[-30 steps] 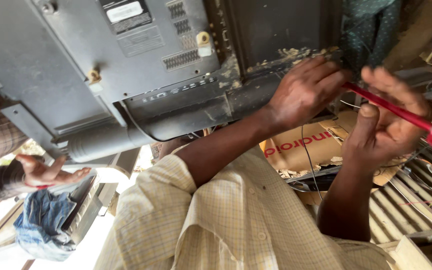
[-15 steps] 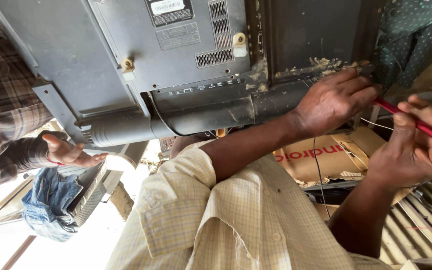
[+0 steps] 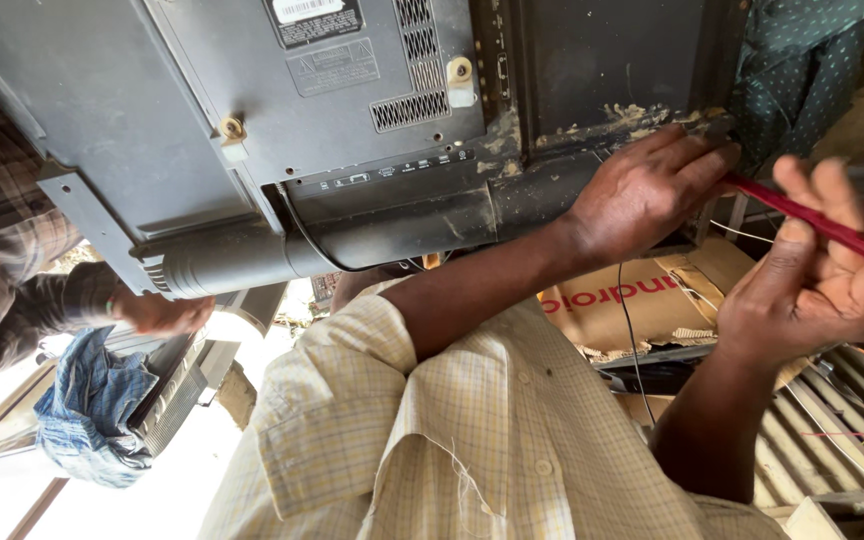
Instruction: The person uses a red screwdriver to remove multiple screws from the back panel of a television. They systematically unscrew fasteners around the perimeter and center of the panel while another person stands nearby.
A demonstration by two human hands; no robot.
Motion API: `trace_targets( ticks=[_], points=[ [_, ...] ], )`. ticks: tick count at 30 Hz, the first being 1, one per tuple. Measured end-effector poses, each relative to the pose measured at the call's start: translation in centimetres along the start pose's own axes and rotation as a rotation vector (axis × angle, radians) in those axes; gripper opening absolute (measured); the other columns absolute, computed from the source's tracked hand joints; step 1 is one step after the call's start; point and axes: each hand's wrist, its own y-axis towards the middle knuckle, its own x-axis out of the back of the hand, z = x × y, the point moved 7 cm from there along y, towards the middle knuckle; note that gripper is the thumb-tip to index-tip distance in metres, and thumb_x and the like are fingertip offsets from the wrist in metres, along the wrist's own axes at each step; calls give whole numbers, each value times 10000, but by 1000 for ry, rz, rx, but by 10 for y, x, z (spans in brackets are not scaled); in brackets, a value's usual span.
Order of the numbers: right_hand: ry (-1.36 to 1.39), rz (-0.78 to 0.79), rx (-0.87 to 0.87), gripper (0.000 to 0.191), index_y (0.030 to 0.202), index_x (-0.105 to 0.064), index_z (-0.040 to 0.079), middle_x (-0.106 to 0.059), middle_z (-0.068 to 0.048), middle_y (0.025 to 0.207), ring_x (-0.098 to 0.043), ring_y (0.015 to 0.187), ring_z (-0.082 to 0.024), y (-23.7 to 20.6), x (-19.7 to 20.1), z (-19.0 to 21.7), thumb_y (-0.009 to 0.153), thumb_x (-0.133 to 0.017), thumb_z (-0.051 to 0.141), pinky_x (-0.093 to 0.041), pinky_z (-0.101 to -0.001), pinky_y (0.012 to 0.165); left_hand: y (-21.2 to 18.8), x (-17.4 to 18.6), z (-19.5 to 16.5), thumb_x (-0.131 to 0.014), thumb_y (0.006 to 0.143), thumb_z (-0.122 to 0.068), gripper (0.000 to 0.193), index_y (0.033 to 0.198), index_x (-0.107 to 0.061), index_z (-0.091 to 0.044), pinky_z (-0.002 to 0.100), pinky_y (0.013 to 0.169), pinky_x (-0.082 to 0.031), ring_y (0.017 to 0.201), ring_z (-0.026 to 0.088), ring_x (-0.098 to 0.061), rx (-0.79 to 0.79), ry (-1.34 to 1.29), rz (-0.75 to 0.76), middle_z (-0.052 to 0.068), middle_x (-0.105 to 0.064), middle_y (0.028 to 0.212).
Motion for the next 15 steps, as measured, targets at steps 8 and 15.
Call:
trace_targets(
  ticks=[8, 15],
  points=[
    [-55, 4, 66, 300, 1403, -453, -96, -703, -355, 1158, -775, 1029, -368, -4, 9, -16, 1184, -650, -41, -688, -458, 1021, -86, 77, -17, -684, 1011, -312, 632, 1557, -371, -259, 616, 1170, -407, 1383, 313, -477, -174, 454, 305, 122, -366, 1578],
    [-97, 9, 63, 309, 1482, -429, -69, -731, -286, 1120, -788, 1061, -324, -10, 11, -17, 1240, -618, -32, -647, -370, 946, -134, 87, 4, -586, 1049, -295, 628, 1627, -343, -327, 622, 1216, -339, 1436, 275, -455, -265, 755, 492, 34, -371, 1592]
  ],
)
